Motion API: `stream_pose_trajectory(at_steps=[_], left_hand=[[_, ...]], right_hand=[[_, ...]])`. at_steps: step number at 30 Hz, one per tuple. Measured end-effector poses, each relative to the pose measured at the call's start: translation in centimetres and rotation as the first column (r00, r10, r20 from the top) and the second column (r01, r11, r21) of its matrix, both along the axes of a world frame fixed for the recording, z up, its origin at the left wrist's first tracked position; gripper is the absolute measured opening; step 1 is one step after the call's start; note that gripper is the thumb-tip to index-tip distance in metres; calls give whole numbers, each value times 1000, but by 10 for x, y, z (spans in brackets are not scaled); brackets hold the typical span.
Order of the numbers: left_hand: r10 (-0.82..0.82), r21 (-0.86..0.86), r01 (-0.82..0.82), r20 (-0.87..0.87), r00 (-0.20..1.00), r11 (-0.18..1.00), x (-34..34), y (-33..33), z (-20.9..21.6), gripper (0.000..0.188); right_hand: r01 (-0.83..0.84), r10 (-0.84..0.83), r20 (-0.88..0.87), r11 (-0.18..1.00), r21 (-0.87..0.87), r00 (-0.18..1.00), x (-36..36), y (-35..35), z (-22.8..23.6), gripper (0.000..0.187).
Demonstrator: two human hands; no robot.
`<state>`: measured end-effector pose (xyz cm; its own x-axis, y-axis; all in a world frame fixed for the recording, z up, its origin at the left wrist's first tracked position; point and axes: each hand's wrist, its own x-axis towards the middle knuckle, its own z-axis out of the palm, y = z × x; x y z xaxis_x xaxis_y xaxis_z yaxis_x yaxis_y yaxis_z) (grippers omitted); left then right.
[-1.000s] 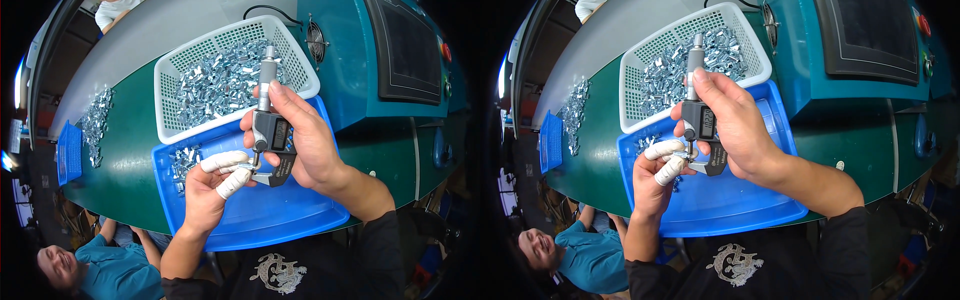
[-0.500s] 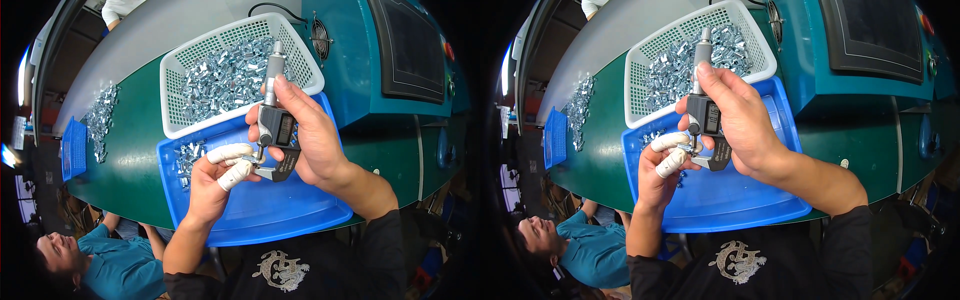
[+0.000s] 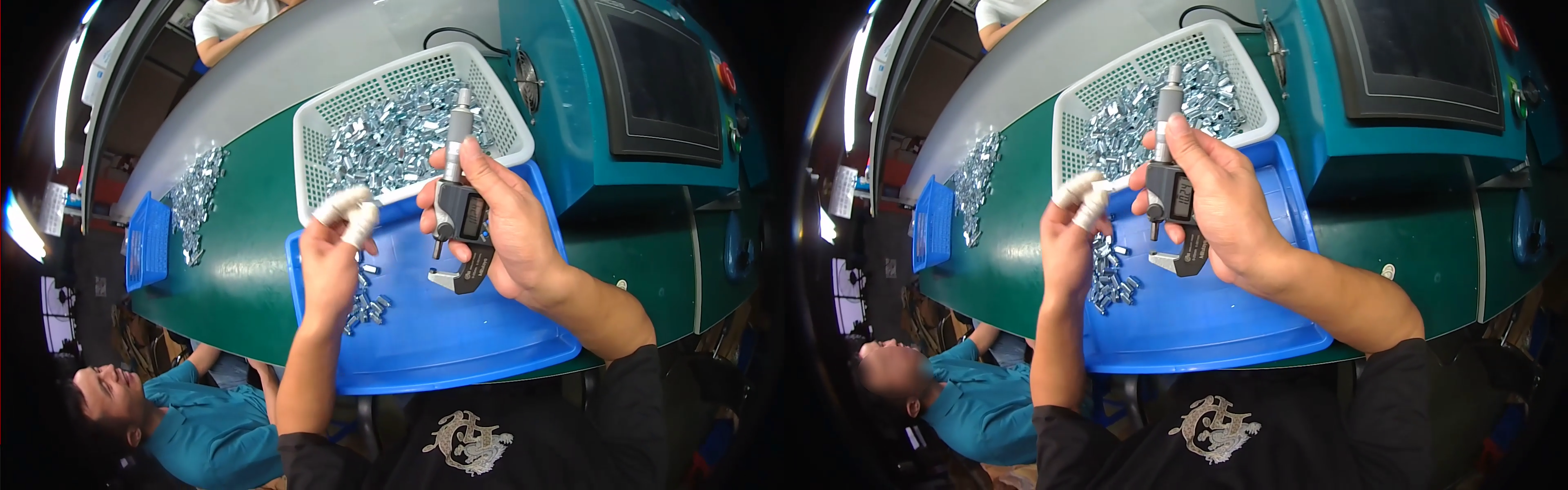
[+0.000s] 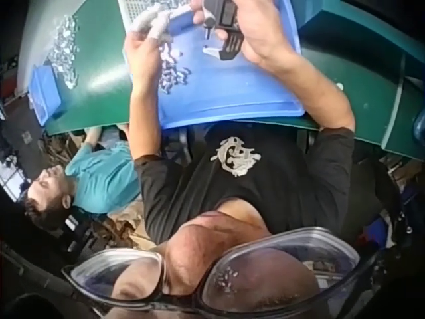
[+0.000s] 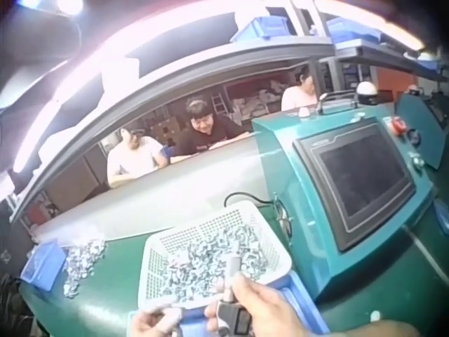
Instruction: The recorder uses a digital micrometer to measure small metal components at a factory workstation.
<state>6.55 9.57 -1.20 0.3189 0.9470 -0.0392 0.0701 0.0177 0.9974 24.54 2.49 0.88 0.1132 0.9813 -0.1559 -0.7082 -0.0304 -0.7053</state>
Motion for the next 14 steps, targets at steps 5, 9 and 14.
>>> stream_pose_trajectory(at_steps=[5, 9, 14], left_hand=[[121, 168, -99, -128, 984, 981, -13, 0, 6, 23], [100, 382, 351, -786, 610, 855, -39, -12, -12, 25], [135, 310, 553, -933, 335, 774, -41, -17, -31, 24]], right_hand=[[-3, 4, 13, 1000, -12, 1000, -1, 0, -1, 43], [-16, 16, 25, 1000, 1, 1000, -4, 2, -2, 44], [-29, 29, 30, 1000, -2, 999, -3, -1, -4, 45]])
